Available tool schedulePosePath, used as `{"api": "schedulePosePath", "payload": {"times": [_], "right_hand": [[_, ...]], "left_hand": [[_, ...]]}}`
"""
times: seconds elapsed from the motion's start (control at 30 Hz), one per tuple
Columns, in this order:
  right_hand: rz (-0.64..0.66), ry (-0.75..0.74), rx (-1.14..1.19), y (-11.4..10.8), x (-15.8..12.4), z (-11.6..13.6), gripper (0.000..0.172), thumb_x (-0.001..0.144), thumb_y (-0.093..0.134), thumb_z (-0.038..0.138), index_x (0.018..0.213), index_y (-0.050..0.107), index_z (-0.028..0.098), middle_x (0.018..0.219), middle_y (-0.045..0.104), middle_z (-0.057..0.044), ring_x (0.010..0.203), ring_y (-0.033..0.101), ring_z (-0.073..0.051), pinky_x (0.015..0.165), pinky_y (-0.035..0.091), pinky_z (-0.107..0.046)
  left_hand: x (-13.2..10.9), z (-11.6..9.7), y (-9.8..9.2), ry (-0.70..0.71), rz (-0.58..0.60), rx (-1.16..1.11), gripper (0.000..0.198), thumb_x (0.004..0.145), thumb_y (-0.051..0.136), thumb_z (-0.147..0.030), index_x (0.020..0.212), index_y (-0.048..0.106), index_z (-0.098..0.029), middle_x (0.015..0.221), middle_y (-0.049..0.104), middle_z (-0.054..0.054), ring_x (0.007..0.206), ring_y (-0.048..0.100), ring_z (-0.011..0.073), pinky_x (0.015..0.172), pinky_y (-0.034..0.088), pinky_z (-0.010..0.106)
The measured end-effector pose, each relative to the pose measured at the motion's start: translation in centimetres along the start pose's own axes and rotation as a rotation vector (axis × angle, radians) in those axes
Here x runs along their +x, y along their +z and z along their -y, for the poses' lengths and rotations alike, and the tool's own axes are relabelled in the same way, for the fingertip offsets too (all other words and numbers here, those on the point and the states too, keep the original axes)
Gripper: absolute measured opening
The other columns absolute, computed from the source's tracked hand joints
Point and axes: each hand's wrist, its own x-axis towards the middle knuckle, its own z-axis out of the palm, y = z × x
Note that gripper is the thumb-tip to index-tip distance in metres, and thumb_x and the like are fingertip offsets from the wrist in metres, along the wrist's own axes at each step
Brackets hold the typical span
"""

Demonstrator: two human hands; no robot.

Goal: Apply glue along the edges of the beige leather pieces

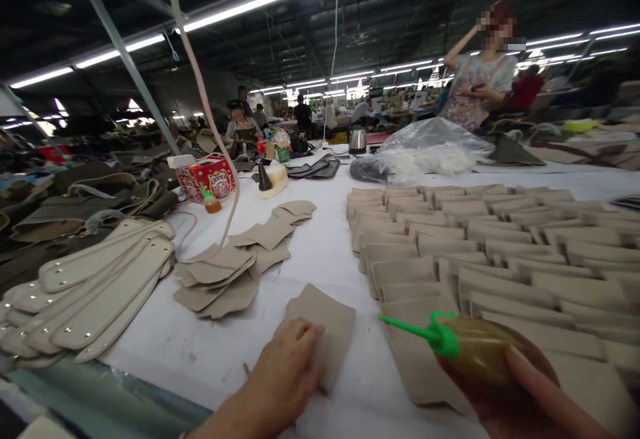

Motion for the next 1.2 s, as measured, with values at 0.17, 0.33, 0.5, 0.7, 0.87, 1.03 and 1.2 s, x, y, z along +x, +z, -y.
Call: {"api": "schedulePosePath", "payload": {"times": [0.17,0.33,0.5,0.7,0.87,1.03,1.2], "right_hand": [[-0.061,0.007,-0.008,1.3,-0.8,1.2,0.045,0.048,0.088,0.042,0.088,0.076,0.025,0.096,0.073,-0.014,0.09,0.069,-0.039,0.073,0.06,-0.043],[-0.06,0.031,-0.001,0.8,-0.8,1.0,0.047,0.047,0.089,0.04,0.09,0.076,0.024,0.096,0.073,-0.015,0.089,0.069,-0.037,0.077,0.059,-0.042],[-0.046,0.077,0.013,1.3,-0.8,1.1,0.054,0.045,0.091,0.039,0.094,0.076,0.023,0.102,0.072,-0.016,0.093,0.068,-0.038,0.082,0.056,-0.044],[-0.105,0.137,0.043,2.5,-0.7,2.0,0.056,0.036,0.092,0.038,0.085,0.077,0.019,0.104,0.072,-0.018,0.1,0.064,-0.041,0.082,0.057,-0.045],[-0.111,0.155,0.044,3.2,-0.5,2.4,0.058,0.034,0.092,0.039,0.087,0.077,0.019,0.108,0.071,-0.017,0.107,0.061,-0.043,0.083,0.057,-0.043],[-0.033,0.097,0.015,3.5,-0.5,2.9,0.056,0.042,0.091,0.042,0.09,0.076,0.018,0.109,0.07,-0.017,0.107,0.061,-0.042,0.082,0.058,-0.042],[0.158,-0.031,-0.142,2.7,0.0,2.0,0.052,0.07,0.082,0.041,0.113,0.064,0.02,0.112,0.07,-0.013,0.103,0.065,-0.032,0.088,0.055,-0.038]], "left_hand": [[2.6,-2.2,1.8,-0.116,0.016,0.132,0.036,0.08,0.052,-0.022,0.115,0.056,-0.016,0.114,0.053,0.011,0.106,0.051,0.0259,0.092,0.043,0.036],[3.7,-2.9,1.0,-0.149,0.102,0.217,0.03,0.081,0.053,-0.022,0.11,0.056,-0.015,0.111,0.053,0.013,0.103,0.053,0.0267,0.088,0.045,0.037],[3.5,-3.7,0.5,-0.169,0.133,0.241,0.029,0.083,0.055,-0.023,0.111,0.055,-0.013,0.113,0.052,0.014,0.105,0.053,0.0277,0.091,0.045,0.038],[4.1,-4.8,1.1,-0.22,0.119,0.268,0.031,0.077,0.055,-0.019,0.107,0.057,-0.012,0.112,0.054,0.015,0.105,0.055,0.0297,0.09,0.047,0.04],[5.0,-5.4,1.0,-0.198,0.146,0.308,0.034,0.075,0.051,-0.015,0.108,0.058,-0.011,0.112,0.058,0.016,0.102,0.058,0.0296,0.088,0.048,0.04],[5.4,-4.1,-0.1,-0.085,0.169,0.357,0.025,0.078,0.048,-0.017,0.1,0.061,-0.019,0.1,0.065,0.01,0.089,0.063,0.0257,0.078,0.049,0.035],[5.5,-2.3,-0.4,-0.003,0.119,0.188,0.033,0.073,0.045,-0.012,0.096,0.065,-0.022,0.078,0.068,0.003,0.075,0.063,0.0211,0.065,0.043,0.027]]}}
